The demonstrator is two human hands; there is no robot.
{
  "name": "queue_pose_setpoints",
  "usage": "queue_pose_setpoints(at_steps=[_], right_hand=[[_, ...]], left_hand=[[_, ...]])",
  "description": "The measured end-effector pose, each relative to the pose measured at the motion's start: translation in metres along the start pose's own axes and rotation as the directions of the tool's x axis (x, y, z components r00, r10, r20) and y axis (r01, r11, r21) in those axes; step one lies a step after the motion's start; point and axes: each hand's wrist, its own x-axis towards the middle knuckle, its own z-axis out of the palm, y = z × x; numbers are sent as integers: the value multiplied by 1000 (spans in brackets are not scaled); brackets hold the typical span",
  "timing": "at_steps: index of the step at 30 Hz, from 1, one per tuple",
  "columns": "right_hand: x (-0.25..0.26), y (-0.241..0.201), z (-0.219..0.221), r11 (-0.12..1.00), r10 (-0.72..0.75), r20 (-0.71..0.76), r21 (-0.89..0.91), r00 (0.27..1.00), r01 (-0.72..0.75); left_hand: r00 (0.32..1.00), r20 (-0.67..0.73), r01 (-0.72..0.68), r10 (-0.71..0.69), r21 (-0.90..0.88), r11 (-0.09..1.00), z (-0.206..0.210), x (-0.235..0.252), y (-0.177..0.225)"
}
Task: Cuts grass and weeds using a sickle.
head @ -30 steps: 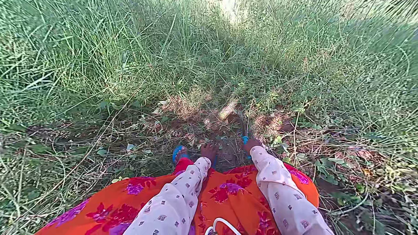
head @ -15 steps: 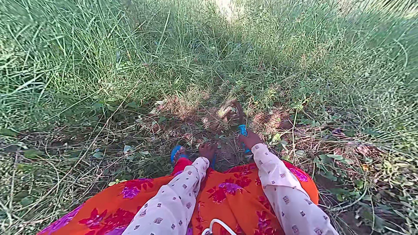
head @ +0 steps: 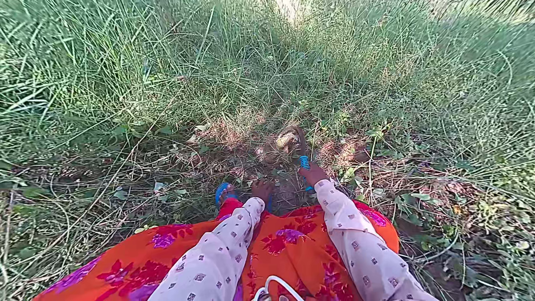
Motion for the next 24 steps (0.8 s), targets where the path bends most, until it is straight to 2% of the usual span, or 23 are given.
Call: queue_pose_setpoints(at_steps=[4, 6, 7, 9, 12, 14, 16, 19, 24], right_hand=[[1, 1, 0, 984, 99, -18, -144, 995, -100], [-3, 0, -1, 966, 152, 59, -218, 987, -136], [-5, 1, 0, 971, 159, 116, -200, 980, -134], [-13, -1, 2, 994, 105, 231, -67, 967, -91], [-20, -5, 6, 960, -53, 332, 276, 942, -43], [-17, -10, 12, 962, -100, 255, 272, 962, 28], [-7, -8, 17, 986, -94, 120, 150, 988, 76], [1, -3, 11, 996, -7, -3, 86, 1000, 7], [0, 5, -11, 990, 125, 55, 61, 991, -129]], left_hand=[[999, -34, -5, 3, -37, 999, 0, -2, 0], [1000, -25, 14, -14, -26, 1000, -2, -2, 3], [1000, -18, 19, -19, -25, 1000, -3, -1, 4], [1000, -4, 22, -22, -17, 1000, -4, -1, 4], [1000, 0, 15, -15, -13, 1000, -2, 1, 4], [1000, -4, 9, -9, -29, 1000, -1, -1, 4], [1000, -14, 8, -8, -48, 999, -2, -3, 2], [999, -43, 22, -26, -84, 996, -3, -3, -3], [982, -96, 142, -162, -188, 972, -19, 3, -8]])
